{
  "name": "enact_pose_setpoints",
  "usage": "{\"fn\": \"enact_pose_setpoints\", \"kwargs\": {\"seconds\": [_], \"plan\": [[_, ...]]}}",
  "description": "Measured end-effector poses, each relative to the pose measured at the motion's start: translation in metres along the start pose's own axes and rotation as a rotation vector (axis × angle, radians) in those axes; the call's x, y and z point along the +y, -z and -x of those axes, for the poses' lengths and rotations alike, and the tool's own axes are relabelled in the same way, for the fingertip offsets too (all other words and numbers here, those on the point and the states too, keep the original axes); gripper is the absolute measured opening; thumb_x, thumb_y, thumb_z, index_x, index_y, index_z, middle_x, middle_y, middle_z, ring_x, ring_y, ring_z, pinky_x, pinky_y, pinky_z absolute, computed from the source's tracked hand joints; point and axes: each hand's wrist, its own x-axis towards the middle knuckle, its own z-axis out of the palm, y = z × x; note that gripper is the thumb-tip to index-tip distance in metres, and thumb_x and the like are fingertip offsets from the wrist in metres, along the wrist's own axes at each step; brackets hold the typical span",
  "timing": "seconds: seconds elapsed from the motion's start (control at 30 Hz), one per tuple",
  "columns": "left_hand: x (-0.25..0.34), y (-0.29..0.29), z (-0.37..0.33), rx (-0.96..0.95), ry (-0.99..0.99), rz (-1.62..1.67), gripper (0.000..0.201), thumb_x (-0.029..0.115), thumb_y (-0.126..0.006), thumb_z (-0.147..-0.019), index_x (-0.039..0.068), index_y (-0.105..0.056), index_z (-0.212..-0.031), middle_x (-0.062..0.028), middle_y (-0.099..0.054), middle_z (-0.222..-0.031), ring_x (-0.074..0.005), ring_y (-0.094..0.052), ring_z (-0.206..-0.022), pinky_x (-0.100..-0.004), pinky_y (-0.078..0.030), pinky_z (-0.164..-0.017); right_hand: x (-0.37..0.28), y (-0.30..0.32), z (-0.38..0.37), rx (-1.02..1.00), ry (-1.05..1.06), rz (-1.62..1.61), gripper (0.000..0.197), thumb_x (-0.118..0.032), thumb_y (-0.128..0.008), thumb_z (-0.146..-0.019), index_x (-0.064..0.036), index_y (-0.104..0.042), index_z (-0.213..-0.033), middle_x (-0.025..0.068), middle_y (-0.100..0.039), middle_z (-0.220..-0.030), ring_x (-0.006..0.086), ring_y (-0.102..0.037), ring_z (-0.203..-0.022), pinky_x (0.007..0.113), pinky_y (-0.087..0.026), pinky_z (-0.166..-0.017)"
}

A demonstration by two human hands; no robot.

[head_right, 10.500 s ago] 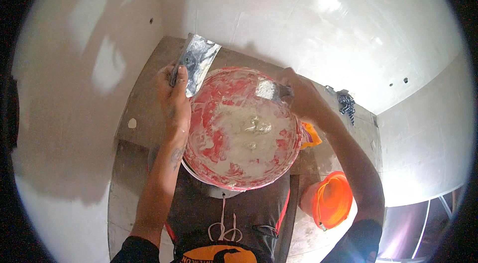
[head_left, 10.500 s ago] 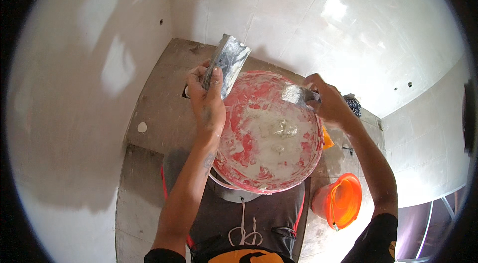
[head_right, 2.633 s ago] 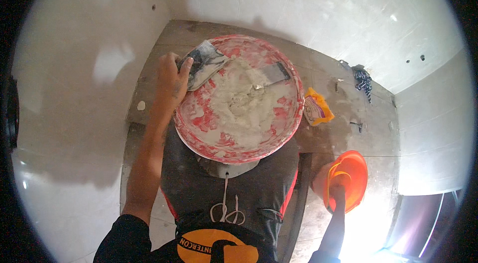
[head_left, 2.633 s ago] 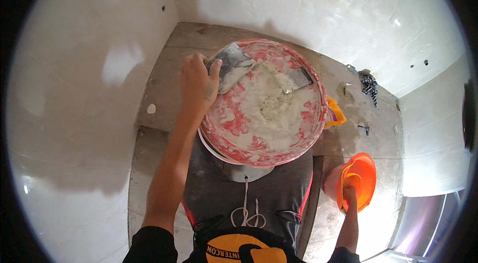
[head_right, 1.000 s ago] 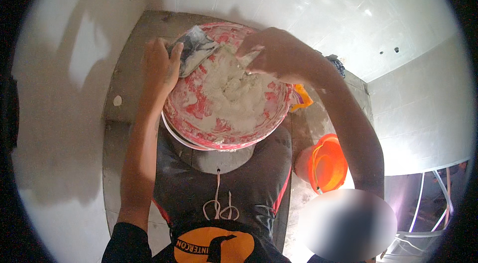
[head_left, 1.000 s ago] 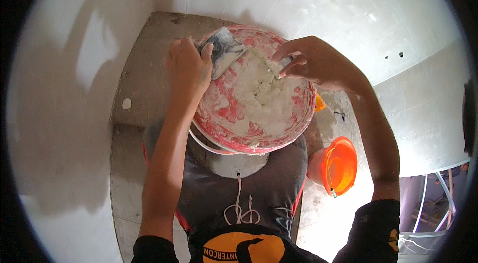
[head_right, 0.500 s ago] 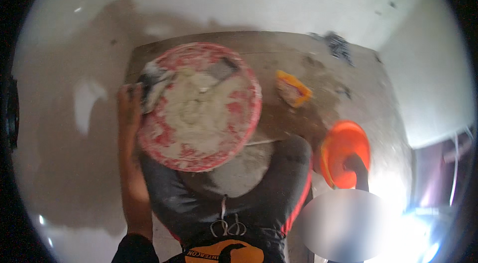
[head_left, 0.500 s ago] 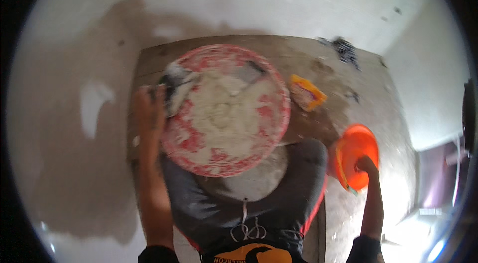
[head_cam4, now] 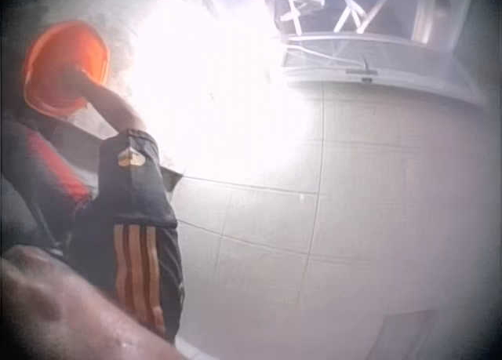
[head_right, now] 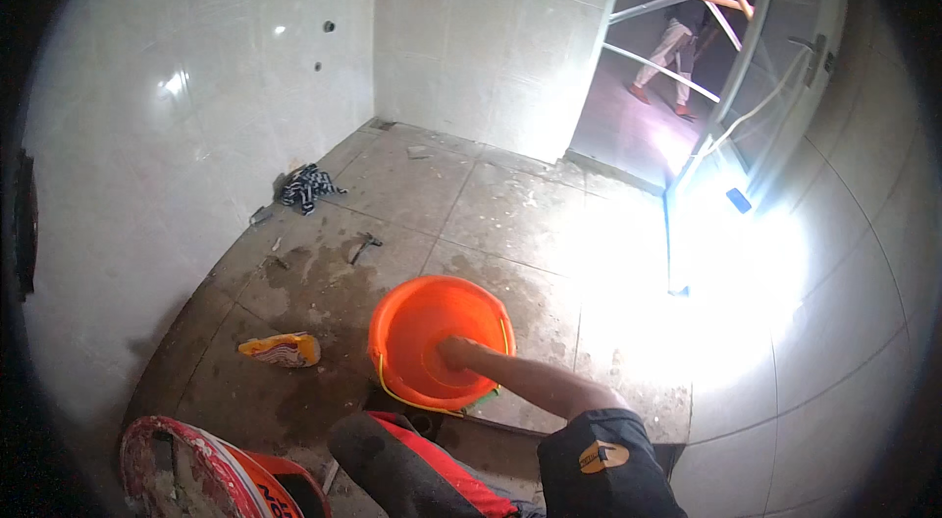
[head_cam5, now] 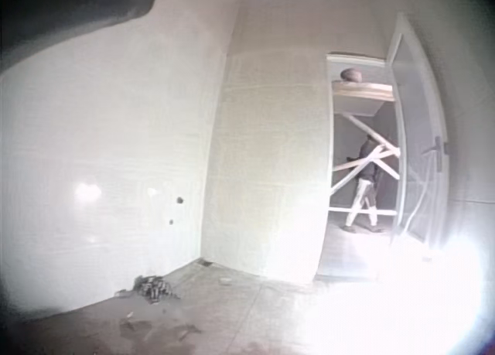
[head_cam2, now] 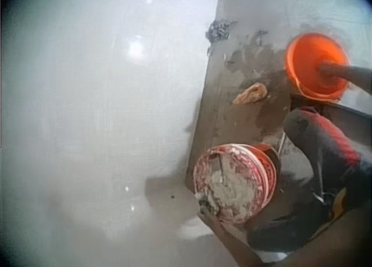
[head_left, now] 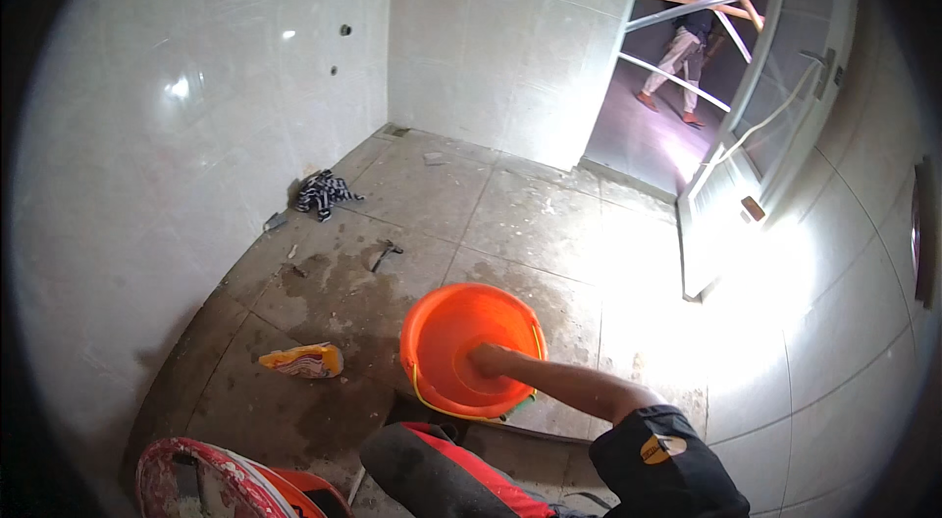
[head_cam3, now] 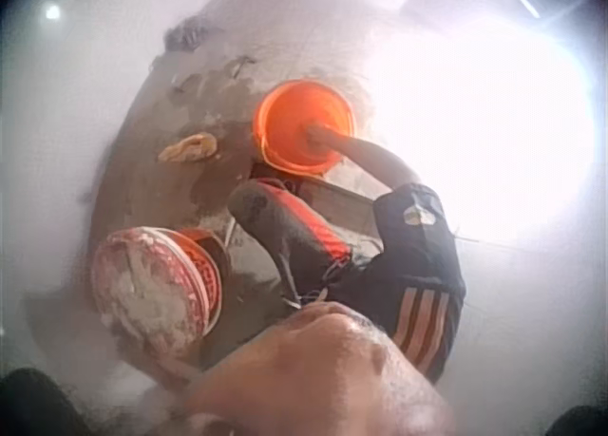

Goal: The person wipes the wall tiles with a cloth and subsequently mixes tile grout powder with water in a bucket lid using a scraper to create a paste.

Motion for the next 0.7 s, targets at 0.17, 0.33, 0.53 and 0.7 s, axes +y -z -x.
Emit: {"fn": "enact_pose_setpoints", "kwargs": {"seconds": [0.17, 0.33, 0.53, 0.7], "plan": [[-0.140, 0.149, 0.044, 0.044, -0.105, 0.067, 0.048, 0.039, -0.052, -0.093, -0.001, -0.048, -0.119, -0.0145, -0.051, -0.112, -0.0259, -0.048, -0.107, -0.0360, -0.037, -0.095, -0.177, -0.020, 0.014, -0.036, 0.275, 0.316, 0.023, -0.010, -0.055, -0.085, -0.0038, -0.065, -0.104, 0.0128, -0.066, -0.102, 0.0262, -0.063, -0.099, 0.038, -0.052, -0.079], [-0.221, 0.243, 0.097, 0.040, -0.397, 0.176, 0.045, 0.037, -0.053, -0.094, 0.000, -0.048, -0.118, -0.0110, -0.051, -0.109, -0.0219, -0.048, -0.104, -0.0341, -0.038, -0.093, -0.240, 0.029, 0.110, 0.016, 0.265, -0.527, 0.022, -0.009, -0.056, -0.086, -0.0025, -0.063, -0.105, 0.0119, -0.065, -0.098, 0.0228, -0.062, -0.092, 0.034, -0.052, -0.076], [-0.264, 0.407, 0.193, 0.456, -0.224, 0.312, 0.032, 0.034, -0.059, -0.091, 0.006, -0.060, -0.105, -0.0066, -0.061, -0.098, -0.0126, -0.055, -0.094, -0.0264, -0.041, -0.086, -0.380, 0.095, 0.271, -0.143, 0.699, -1.016, 0.021, -0.008, -0.057, -0.088, -0.0009, -0.061, -0.107, 0.0109, -0.064, -0.094, 0.0187, -0.062, -0.084, 0.029, -0.052, -0.071], [-0.147, 0.276, 0.167, 0.438, -0.078, 0.642, 0.036, 0.034, -0.061, -0.090, 0.001, -0.058, -0.105, -0.0084, -0.061, -0.099, -0.0132, -0.056, -0.092, -0.0263, -0.043, -0.084, -0.353, 0.232, 0.254, -0.474, 1.097, -0.943, 0.020, -0.008, -0.058, -0.089, 0.0004, -0.059, -0.108, 0.0101, -0.063, -0.090, 0.0152, -0.061, -0.078, 0.025, -0.052, -0.067]]}}
